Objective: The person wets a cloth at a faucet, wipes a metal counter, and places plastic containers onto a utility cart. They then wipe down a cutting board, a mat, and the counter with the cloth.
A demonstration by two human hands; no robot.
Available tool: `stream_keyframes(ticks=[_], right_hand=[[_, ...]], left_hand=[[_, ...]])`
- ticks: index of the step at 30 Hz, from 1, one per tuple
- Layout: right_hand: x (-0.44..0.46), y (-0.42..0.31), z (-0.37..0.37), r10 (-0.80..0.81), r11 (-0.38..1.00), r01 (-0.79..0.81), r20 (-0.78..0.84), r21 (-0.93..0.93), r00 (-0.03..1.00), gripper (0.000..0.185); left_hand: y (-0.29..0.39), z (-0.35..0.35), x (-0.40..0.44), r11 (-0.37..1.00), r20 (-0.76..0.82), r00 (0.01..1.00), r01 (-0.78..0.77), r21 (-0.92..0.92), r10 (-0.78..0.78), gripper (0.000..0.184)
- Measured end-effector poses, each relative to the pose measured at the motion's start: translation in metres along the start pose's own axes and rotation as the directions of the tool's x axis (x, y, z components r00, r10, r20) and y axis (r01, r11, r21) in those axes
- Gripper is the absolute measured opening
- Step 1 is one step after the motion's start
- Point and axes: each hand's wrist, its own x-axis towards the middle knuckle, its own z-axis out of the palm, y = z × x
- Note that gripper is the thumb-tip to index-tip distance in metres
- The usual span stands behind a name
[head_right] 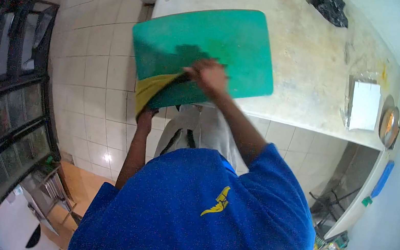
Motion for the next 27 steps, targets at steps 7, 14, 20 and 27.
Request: stream_keyframes(ticks=[7, 14, 20, 27], right_hand=[[-0.009, 0.032, -0.043, 0.228, 0.956, -0.267, -0.267, -0.12, 0.936, 0.019], [-0.011, 0.083, -0.035, 0.35, 0.694, -0.707, -0.793, -0.139, 0.499, 0.025], [-0.008, -0.001, 0.01, 0.361, 0.843, -0.468, -0.367, -0.264, 0.857, 0.056], [-0.031, 0.097, -0.053, 0.209, 0.971, -0.233, -0.634, 0.046, 0.744, 0.037]], left_hand=[[0.068, 0.026, -0.021, 0.96, -0.365, 0.889, -0.271, 0.067, 0.277, 0.057], [0.091, 0.009, 0.002, 0.673, -0.31, 0.689, -0.346, 0.653, 0.655, 0.064], [0.056, 0.03, 0.017, 0.925, -0.435, 0.854, -0.126, 0.358, 0.284, 0.063], [0.059, 0.038, 0.017, 0.973, -0.392, 0.893, -0.172, 0.152, 0.22, 0.064]])
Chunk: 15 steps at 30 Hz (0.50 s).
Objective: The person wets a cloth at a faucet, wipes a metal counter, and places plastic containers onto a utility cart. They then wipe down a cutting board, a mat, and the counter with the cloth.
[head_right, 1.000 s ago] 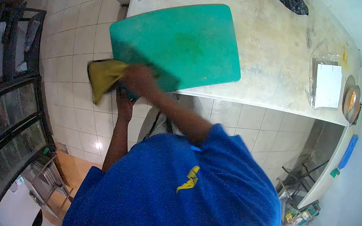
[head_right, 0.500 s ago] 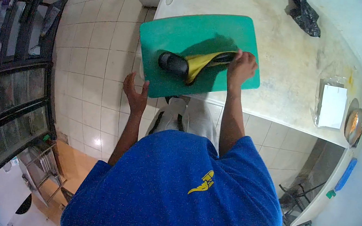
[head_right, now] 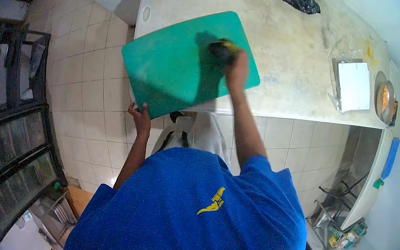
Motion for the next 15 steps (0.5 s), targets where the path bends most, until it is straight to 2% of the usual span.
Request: stream_keyframes(ticks=[2, 3, 4, 5, 7, 9, 10, 11, 12, 14, 15], right_hand=[[0.02, 0.029, -0.039, 0.166, 0.985, -0.167, 0.024, 0.049, 0.986, 0.037], [0.029, 0.039, -0.05, 0.215, 0.972, -0.21, -0.043, 0.105, 0.976, 0.036], [0.037, 0.038, -0.063, 0.235, 0.971, -0.232, -0.055, 0.055, 0.97, 0.034], [0.041, 0.046, -0.072, 0.417, 0.875, -0.409, 0.027, 0.259, 0.909, 0.031], [0.049, 0.058, -0.085, 0.467, 0.74, -0.413, 0.038, 0.531, 0.884, 0.028], [0.063, 0.037, -0.113, 0.51, 0.294, -0.52, 0.329, 0.802, 0.795, 0.03], [0.067, 0.028, -0.131, 0.471, 0.042, -0.538, 0.458, 0.842, 0.754, 0.032], [0.067, 0.025, -0.141, 0.533, -0.101, -0.57, 0.528, 0.816, 0.661, 0.041], [0.066, 0.019, -0.151, 0.353, -0.002, -0.508, 0.476, 0.861, 0.806, 0.042], [0.069, 0.016, -0.169, 0.264, -0.102, -0.506, 0.514, 0.856, 0.816, 0.042], [0.073, 0.018, -0.174, 0.343, -0.3, -0.543, 0.62, 0.784, 0.705, 0.042]], left_hand=[[-0.002, -0.005, -0.009, 1.0, 0.01, 1.0, 0.015, 0.018, -0.016, 0.065], [0.002, -0.005, -0.008, 1.0, 0.018, 1.0, 0.017, 0.021, -0.017, 0.066], [0.005, -0.006, -0.008, 1.0, 0.023, 1.0, 0.016, 0.023, -0.017, 0.067], [-0.002, -0.007, -0.006, 0.999, 0.028, 0.999, 0.046, 0.02, -0.046, 0.066], [-0.016, -0.013, 0.0, 0.996, 0.045, 0.995, 0.092, 0.016, -0.093, 0.065], [-0.006, -0.025, -0.002, 0.962, 0.074, 0.965, 0.257, -0.089, -0.251, 0.063], [-0.002, -0.03, -0.006, 0.932, 0.112, 0.94, 0.335, -0.136, -0.321, 0.062], [-0.01, -0.036, -0.006, 0.898, 0.144, 0.92, 0.388, -0.205, -0.365, 0.061], [-0.025, -0.04, -0.003, 0.857, 0.181, 0.896, 0.441, -0.268, -0.405, 0.06], [-0.046, -0.048, 0.003, 0.813, 0.229, 0.856, 0.514, -0.274, -0.464, 0.059], [-0.042, -0.048, 0.002, 0.813, 0.276, 0.85, 0.516, -0.269, -0.449, 0.06]])
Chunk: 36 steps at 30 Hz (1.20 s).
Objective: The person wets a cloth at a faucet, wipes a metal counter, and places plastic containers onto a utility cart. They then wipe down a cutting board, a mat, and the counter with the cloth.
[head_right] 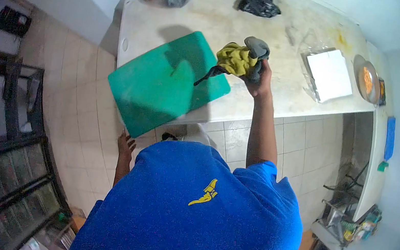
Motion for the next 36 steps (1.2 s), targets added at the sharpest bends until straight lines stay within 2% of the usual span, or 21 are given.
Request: stream_keyframes(ticks=[1, 2, 4, 7, 8, 9, 11, 14, 16, 17, 20, 22, 24, 26, 27, 28, 30, 32, 33, 35, 36], right_hand=[[-0.004, -0.002, 0.006, -0.108, 0.954, 0.073, -0.105, -0.292, 0.989, 0.054], [-0.008, -0.01, 0.007, -0.046, 0.986, 0.016, -0.173, -0.169, 0.984, 0.052], [-0.014, -0.016, -0.004, -0.019, 0.998, 0.009, -0.161, -0.065, 0.987, 0.05], [-0.025, -0.023, -0.018, -0.124, 0.992, 0.117, -0.184, -0.048, 0.975, 0.048], [-0.033, -0.032, -0.027, -0.155, 0.982, 0.144, -0.09, -0.125, 0.984, 0.048], [-0.039, -0.037, -0.031, -0.191, 0.958, 0.152, -0.148, -0.245, 0.97, 0.049], [-0.038, -0.044, -0.062, -0.26, 0.942, 0.175, -0.296, -0.286, 0.919, 0.043], [-0.043, -0.054, -0.102, -0.298, 0.935, 0.213, -0.301, -0.285, 0.906, 0.042], [-0.053, -0.057, -0.114, -0.288, 0.932, 0.178, -0.348, -0.315, 0.892, 0.041], [-0.056, -0.057, -0.121, -0.273, 0.931, 0.15, -0.361, -0.332, 0.892, 0.041], [-0.061, -0.052, -0.127, -0.351, 0.882, 0.132, -0.444, -0.452, 0.825, 0.041], [-0.068, -0.051, -0.116, -0.353, 0.86, 0.09, -0.459, -0.502, 0.815, 0.04], [-0.073, -0.047, -0.097, -0.326, 0.853, 0.056, -0.446, -0.519, 0.834, 0.039], [-0.062, -0.033, -0.115, -0.369, 0.763, 0.018, -0.413, -0.646, 0.833, 0.037], [-0.053, -0.023, -0.138, -0.369, 0.695, -0.084, -0.454, -0.714, 0.811, 0.036], [-0.05, -0.015, -0.143, -0.398, 0.552, -0.174, -0.441, -0.815, 0.805, 0.036], [-0.044, -0.001, -0.144, -0.445, 0.338, -0.219, -0.361, -0.915, 0.819, 0.038], [-0.044, 0.011, -0.141, -0.454, 0.212, -0.266, -0.336, -0.94, 0.825, 0.042], [-0.044, 0.017, -0.138, -0.456, 0.136, -0.298, -0.327, -0.945, 0.828, 0.042], [-0.042, 0.028, -0.134, -0.508, -0.005, -0.321, -0.275, -0.947, 0.817, 0.043], [-0.042, 0.036, -0.134, -0.522, -0.013, -0.308, -0.256, -0.951, 0.814, 0.042]], left_hand=[[0.003, 0.001, -0.002, 1.0, 0.044, 0.999, 0.006, 0.007, -0.006, 0.06], [0.006, 0.003, -0.006, 1.0, 0.082, 0.996, 0.017, 0.014, -0.018, 0.061], [0.007, 0.005, -0.002, 0.999, 0.159, 0.986, 0.039, 0.03, -0.043, 0.062], [0.003, 0.016, -0.004, 1.0, 0.202, 0.979, 0.005, 0.013, -0.007, 0.064], [0.006, 0.011, -0.009, 1.0, 0.181, 0.983, -0.018, 0.015, 0.015, 0.065], [0.009, 0.01, -0.01, 1.0, 0.176, 0.984, -0.012, 0.01, 0.01, 0.065], [0.012, 0.012, -0.011, 1.0, 0.175, 0.984, 0.009, 0.005, -0.01, 0.065], [0.017, 0.017, -0.014, 0.999, 0.191, 0.98, 0.047, 0.004, -0.047, 0.062], [0.023, 0.024, -0.023, 0.999, 0.158, 0.987, 0.033, 0.0, -0.033, 0.061], [0.022, 0.025, -0.021, 0.999, 0.191, 0.981, 0.028, -0.024, -0.023, 0.06], [0.014, 0.023, -0.007, 0.991, 0.237, 0.971, 0.003, -0.137, 0.029, 0.058], [0.006, 0.022, 0.001, 0.974, 0.214, 0.975, -0.007, -0.226, 0.057, 0.059], [0.008, 0.031, -0.007, 0.952, 0.232, 0.957, -0.107, -0.287, 0.177, 0.063], [0.019, 0.043, -0.026, 0.933, 0.181, 0.959, -0.149, -0.327, 0.216, 0.06], [0.023, 0.043, -0.025, 0.932, 0.223, 0.952, -0.126, -0.34, 0.211, 0.059], [0.027, 0.039, -0.021, 0.93, 0.263, 0.944, -0.099, -0.354, 0.201, 0.058], [0.033, 0.036, -0.03, 0.943, 0.347, 0.921, -0.061, -0.328, 0.18, 0.057], [0.058, 0.039, -0.042, 0.964, 0.448, 0.875, -0.073, -0.255, 0.184, 0.057], [0.057, 0.038, -0.038, 0.971, 0.355, 0.921, -0.083, -0.223, 0.16, 0.061], [0.053, 0.035, -0.028, 0.96, 0.397, 0.9, -0.075, -0.271, 0.182, 0.062], [0.052, 0.031, -0.019, 0.957, 0.429, 0.883, -0.068, -0.283, 0.19, 0.063]])
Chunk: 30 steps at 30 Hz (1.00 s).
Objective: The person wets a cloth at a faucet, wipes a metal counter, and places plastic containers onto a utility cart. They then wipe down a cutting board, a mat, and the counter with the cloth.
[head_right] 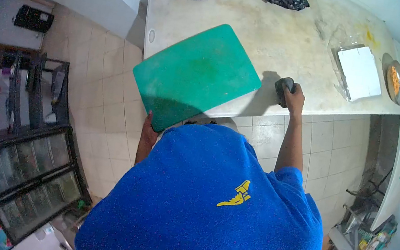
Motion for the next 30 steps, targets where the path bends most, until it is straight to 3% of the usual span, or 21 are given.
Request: stream_keyframes(ticks=[1, 3, 6, 10, 12, 13, 14, 16, 17, 20, 21, 22, 24, 25, 27, 30], right_hand=[[-0.006, 0.001, 0.004, -0.009, 1.0, 0.009, -0.024, -0.002, 1.0, 0.042], [-0.013, 0.019, 0.016, -0.043, 0.999, 0.043, -0.086, -0.009, 0.995, 0.04], [-0.037, 0.016, 0.028, 0.101, 0.992, -0.085, -0.2, 0.09, 0.974, 0.044], [-0.025, 0.035, 0.048, -0.124, 0.98, 0.106, -0.104, -0.168, 0.987, 0.059], [-0.037, 0.013, 0.055, 0.088, 0.971, -0.115, -0.135, -0.211, 0.987, 0.07], [-0.047, 0.011, 0.06, 0.037, 0.978, -0.07, -0.165, -0.199, 0.986, 0.073], [-0.056, 0.008, 0.065, -0.013, 0.981, -0.026, -0.196, -0.192, 0.981, 0.077], [-0.112, -0.043, 0.05, 0.12, 0.957, -0.192, -0.304, -0.218, 0.945, 0.067], [-0.129, -0.035, 0.054, 0.095, 0.963, -0.179, -0.368, -0.201, 0.925, 0.063], [-0.188, 0.007, 0.074, 0.142, 0.973, -0.22, -0.566, -0.072, 0.812, 0.054], [-0.213, 0.018, 0.077, 0.276, 0.947, -0.322, -0.527, 0.005, 0.804, 0.051], [-0.243, 0.032, 0.081, 0.409, 0.902, -0.424, -0.478, 0.082, 0.777, 0.048], [-0.302, 0.085, 0.102, 0.439, 0.889, -0.454, -0.407, 0.064, 0.801, 0.044], [-0.333, 0.09, 0.099, 0.528, 0.837, -0.544, -0.365, 0.068, 0.767, 0.04], [-0.39, 0.113, 0.104, 0.701, 0.707, -0.697, -0.258, 0.12, 0.665, 0.035], [-0.466, 0.176, 0.126, 0.894, 0.446, -0.841, -0.106, 0.307, 0.435, 0.031]], left_hand=[[-0.007, -0.021, 0.016, 0.987, 0.145, 0.985, 0.111, -0.121, -0.093, 0.065], [0.0, -0.02, 0.015, 0.99, 0.101, 0.987, 0.13, -0.052, -0.124, 0.065], [0.009, -0.022, 0.014, 0.991, 0.16, 0.98, 0.104, 0.088, -0.117, 0.064], [0.023, -0.025, 0.012, 0.976, 0.211, 0.959, 0.161, 0.145, -0.19, 0.06], [0.031, -0.033, 0.013, 0.984, 0.288, 0.941, 0.168, 0.063, -0.179, 0.058], [0.034, -0.036, 0.015, 0.984, 0.328, 0.929, 0.175, 0.021, -0.172, 0.056], [0.04, -0.034, 0.017, 0.984, 0.334, 0.926, 0.17, 0.049, -0.176, 0.055], [0.059, -0.027, 0.01, 0.981, 0.338, 0.922, 0.161, 0.106, -0.188, 0.053], [0.064, -0.016, -0.001, 0.996, 0.345, 0.936, 0.044, 0.078, -0.068, 0.05], [0.071, -0.021, 0.021, 0.982, 0.515, 0.857, -0.075, 0.175, -0.026, 0.049], [0.071, -0.018, 0.029, 0.993, 0.473, 0.876, 0.058, 0.102, -0.099, 0.049], [0.076, -0.002, 0.021, 0.994, 0.491, 0.864, 0.093, 0.056, -0.109, 0.047], [0.075, 0.007, 0.035, 0.98, 0.511, 0.843, 0.199, -0.008, -0.167, 0.047], [0.079, 0.027, 0.027, 0.985, 0.539, 0.826, 0.171, 0.039, -0.164, 0.047], [0.079, 0.042, 0.032, 0.984, 0.522, 0.834, 0.148, 0.098, -0.177, 0.047], [0.082, 0.056, 0.023, 0.984, 0.494, 0.853, 0.121, 0.132, -0.171, 0.051]])
